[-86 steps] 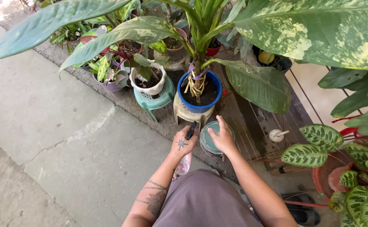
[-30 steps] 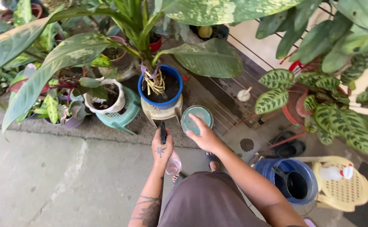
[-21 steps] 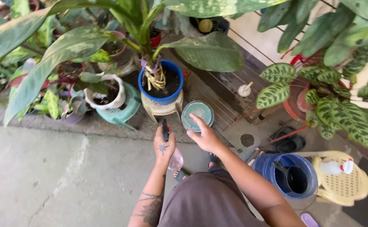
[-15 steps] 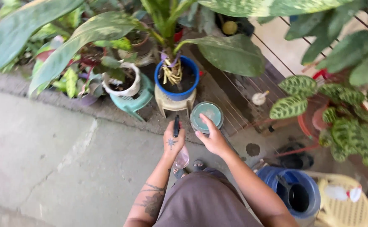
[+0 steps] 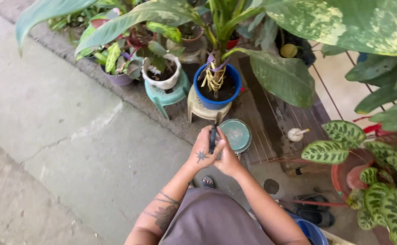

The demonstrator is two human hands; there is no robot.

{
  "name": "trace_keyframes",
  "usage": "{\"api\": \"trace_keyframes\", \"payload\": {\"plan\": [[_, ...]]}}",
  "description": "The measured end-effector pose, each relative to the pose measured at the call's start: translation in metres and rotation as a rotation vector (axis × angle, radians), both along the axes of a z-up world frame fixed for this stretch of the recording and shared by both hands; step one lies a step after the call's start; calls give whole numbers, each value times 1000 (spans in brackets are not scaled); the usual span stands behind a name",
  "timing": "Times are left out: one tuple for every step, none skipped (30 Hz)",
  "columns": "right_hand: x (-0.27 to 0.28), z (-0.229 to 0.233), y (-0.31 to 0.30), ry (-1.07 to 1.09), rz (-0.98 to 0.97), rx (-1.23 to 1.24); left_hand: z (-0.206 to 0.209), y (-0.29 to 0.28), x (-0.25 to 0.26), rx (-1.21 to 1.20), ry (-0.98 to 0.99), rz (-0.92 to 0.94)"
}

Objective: The person is using a small spray bottle to mist water onto various potted plants in an outdoor garden area.

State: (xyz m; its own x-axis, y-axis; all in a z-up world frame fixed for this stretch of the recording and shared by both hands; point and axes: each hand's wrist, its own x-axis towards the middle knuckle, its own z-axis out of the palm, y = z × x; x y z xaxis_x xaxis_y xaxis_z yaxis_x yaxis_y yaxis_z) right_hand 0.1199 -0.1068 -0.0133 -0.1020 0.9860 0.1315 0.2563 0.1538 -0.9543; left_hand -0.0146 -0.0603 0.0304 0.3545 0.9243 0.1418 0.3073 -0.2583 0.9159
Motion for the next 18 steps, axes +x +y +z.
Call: {"api": "trace_keyframes", "payload": {"plan": [[-2,3,4,2,13,-1,8,-4,0,-1,2,13],[-4,6,8,2,-6,-2,16,-8,0,68,14,12],[-6,9,12,-1,-24,-2,24,-12,0,137,25,13],[-5,-2,15,-1,-9,-3,23,-14,2,136,25,28],[-4,-13,18,9,-30,69,22,-16,3,203,42,31],[-4,-24,21,21,-52,142,22,-18,4,270,60,34],[-5,-26,19,23,-38,144,25,-19,2,273,63,48],[-6,-27,17,-20,-70,202,29,-21,0,286,69,39],[-6,-29,13,-63,-106,259,32,-23,-2,297,75,28],[-13,-22,11,-60,-94,260,30,-24,-5,298,78,40],[-21,-14,11,-13,-168,267,29,-23,-9,308,70,24],[-28,-6,10,36,-242,272,27,-22,-13,318,62,8],[-34,1,12,36,-229,272,22,-22,-17,318,63,21],[-41,8,14,81,-260,295,17,-21,-21,327,46,14],[-49,16,18,127,-291,320,12,-19,-27,340,29,7],[-46,10,22,128,-277,322,11,-17,-33,342,30,21],[-44,4,26,7,-275,305,11,-17,-40,317,23,-1],[-43,-2,30,-114,-273,289,10,-16,-47,293,15,-23]]}}
